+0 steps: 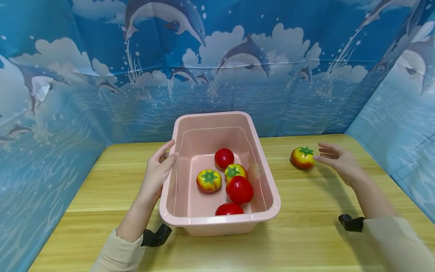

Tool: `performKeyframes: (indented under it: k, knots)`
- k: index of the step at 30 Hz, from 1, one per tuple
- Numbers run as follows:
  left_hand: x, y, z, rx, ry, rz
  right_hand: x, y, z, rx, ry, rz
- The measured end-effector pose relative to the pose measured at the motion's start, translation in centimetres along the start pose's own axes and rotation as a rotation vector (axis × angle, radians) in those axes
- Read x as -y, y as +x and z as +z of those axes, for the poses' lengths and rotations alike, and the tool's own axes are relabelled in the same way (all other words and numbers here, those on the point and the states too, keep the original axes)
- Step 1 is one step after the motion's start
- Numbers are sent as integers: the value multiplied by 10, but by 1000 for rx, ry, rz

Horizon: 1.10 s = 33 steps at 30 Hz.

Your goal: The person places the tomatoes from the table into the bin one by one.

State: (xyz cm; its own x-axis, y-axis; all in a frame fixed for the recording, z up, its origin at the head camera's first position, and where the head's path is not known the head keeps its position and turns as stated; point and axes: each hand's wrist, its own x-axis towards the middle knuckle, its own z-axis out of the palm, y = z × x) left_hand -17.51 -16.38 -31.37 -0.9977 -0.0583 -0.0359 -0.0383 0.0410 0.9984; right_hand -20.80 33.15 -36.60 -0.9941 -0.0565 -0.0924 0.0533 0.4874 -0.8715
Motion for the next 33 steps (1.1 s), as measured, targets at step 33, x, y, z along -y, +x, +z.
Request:
performKeyframes:
  k: [33]
  knots:
    - [0, 0, 0, -1, -31, -12, -16, 24, 28, -19, 25, 116]
